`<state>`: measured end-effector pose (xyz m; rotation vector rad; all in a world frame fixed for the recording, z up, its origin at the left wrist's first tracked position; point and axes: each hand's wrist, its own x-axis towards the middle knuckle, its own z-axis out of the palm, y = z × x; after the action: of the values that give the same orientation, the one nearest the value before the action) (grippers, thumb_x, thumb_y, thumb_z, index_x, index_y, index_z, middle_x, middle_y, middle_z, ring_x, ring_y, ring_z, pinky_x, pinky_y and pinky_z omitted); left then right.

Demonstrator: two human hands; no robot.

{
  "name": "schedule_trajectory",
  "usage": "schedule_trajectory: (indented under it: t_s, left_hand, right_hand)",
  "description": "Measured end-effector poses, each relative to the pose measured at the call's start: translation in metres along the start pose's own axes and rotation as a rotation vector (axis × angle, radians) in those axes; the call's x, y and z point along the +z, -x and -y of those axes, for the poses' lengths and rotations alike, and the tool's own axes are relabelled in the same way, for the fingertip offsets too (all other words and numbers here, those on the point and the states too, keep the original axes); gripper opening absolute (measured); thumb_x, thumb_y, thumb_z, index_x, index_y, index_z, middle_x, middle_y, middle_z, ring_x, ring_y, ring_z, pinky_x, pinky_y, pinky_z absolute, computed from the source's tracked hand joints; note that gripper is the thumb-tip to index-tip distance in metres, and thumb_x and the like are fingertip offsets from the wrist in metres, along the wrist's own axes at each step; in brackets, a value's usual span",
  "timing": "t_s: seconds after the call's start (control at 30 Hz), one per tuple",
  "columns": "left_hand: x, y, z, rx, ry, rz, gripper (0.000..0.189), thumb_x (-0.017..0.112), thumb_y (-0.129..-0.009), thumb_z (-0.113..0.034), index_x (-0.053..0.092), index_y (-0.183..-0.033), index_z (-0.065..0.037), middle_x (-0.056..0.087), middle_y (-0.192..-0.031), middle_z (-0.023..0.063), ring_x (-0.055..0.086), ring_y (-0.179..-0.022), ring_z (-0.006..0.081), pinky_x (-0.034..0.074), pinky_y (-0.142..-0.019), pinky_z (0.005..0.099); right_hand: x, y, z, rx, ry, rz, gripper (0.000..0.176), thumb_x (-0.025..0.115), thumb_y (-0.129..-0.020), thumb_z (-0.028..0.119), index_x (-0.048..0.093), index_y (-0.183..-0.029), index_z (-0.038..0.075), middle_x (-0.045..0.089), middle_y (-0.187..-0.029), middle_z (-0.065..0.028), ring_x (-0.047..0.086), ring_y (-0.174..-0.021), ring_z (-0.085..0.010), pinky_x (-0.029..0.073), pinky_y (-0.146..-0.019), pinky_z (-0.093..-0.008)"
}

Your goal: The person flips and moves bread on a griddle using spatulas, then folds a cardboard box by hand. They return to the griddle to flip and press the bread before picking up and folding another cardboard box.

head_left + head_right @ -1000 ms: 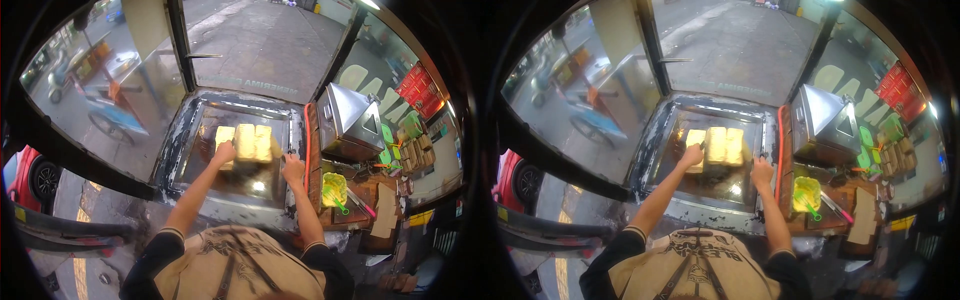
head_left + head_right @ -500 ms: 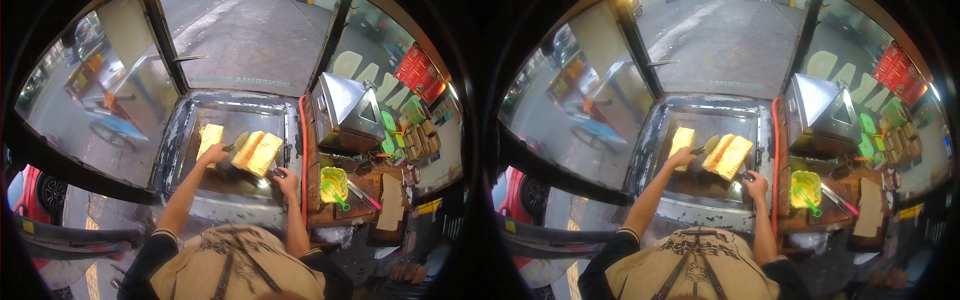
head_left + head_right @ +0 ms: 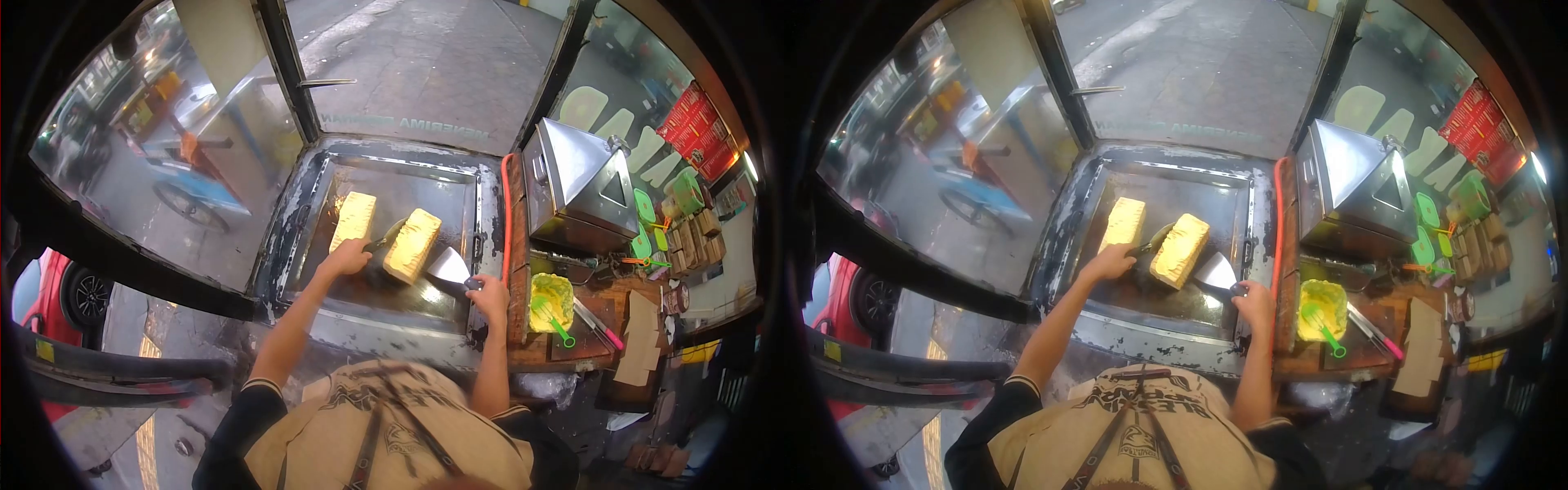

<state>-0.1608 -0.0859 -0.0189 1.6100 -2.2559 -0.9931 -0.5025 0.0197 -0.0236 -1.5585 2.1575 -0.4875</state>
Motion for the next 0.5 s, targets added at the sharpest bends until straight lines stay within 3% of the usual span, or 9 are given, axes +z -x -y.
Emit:
schedule_trajectory:
  t_s: [0.07, 0.23, 0.33, 0.5]
  left_hand:
    - [0.009, 0.007, -0.011, 0.003, -0.029, -0.023, 0.033, 0.057, -0.083, -0.015, 0.058, -0.110, 0.003, 0.062, -0.099, 0.0269, 0.059, -0.095, 0.0403, 0.047, -0.083, 0.0449]
    - [0.019, 0.023, -0.034, -0.087, -0.035, -0.077, 0.038, 0.056, -0.084, -0.017, 0.055, -0.114, 0.005, 0.059, -0.106, 0.0304, 0.055, -0.104, 0.0438, 0.044, -0.089, 0.0458]
    - [0.014, 0.020, -0.009, -0.134, 0.004, -0.142, 0.039, 0.056, -0.083, -0.018, 0.055, -0.114, 0.005, 0.059, -0.107, 0.0306, 0.055, -0.103, 0.0438, 0.045, -0.088, 0.0460]
    - [-0.004, 0.030, 0.009, -0.149, 0.017, -0.202, 0.030, 0.054, -0.081, -0.018, 0.061, -0.099, 0.005, 0.063, -0.094, 0.0280, 0.059, -0.093, 0.0428, 0.047, -0.081, 0.0455]
  right_hand:
    - [0.014, -0.007, 0.001, -0.097, 0.085, -0.094, 0.033, 0.075, -0.062, 0.021, 0.072, -0.093, 0.014, 0.069, -0.084, -0.0130, 0.066, -0.079, -0.0309, 0.051, -0.070, -0.0407]
    - [0.038, -0.025, 0.074, -0.277, 0.240, -0.161, 0.018, 0.067, -0.066, 0.015, 0.069, -0.083, 0.010, 0.067, -0.078, -0.0133, 0.066, -0.077, -0.0316, 0.051, -0.067, -0.0437]
    - [0.049, -0.034, 0.098, -0.352, 0.304, -0.163, 0.013, 0.065, -0.066, 0.011, 0.067, -0.078, 0.008, 0.067, -0.076, -0.0147, 0.066, -0.077, -0.0328, 0.051, -0.067, -0.0437]
    - [0.050, -0.047, 0.117, -0.371, 0.349, -0.095, 0.014, 0.064, -0.066, 0.010, 0.067, -0.079, 0.008, 0.067, -0.077, -0.0155, 0.066, -0.075, -0.0345, 0.052, -0.066, -0.0449]
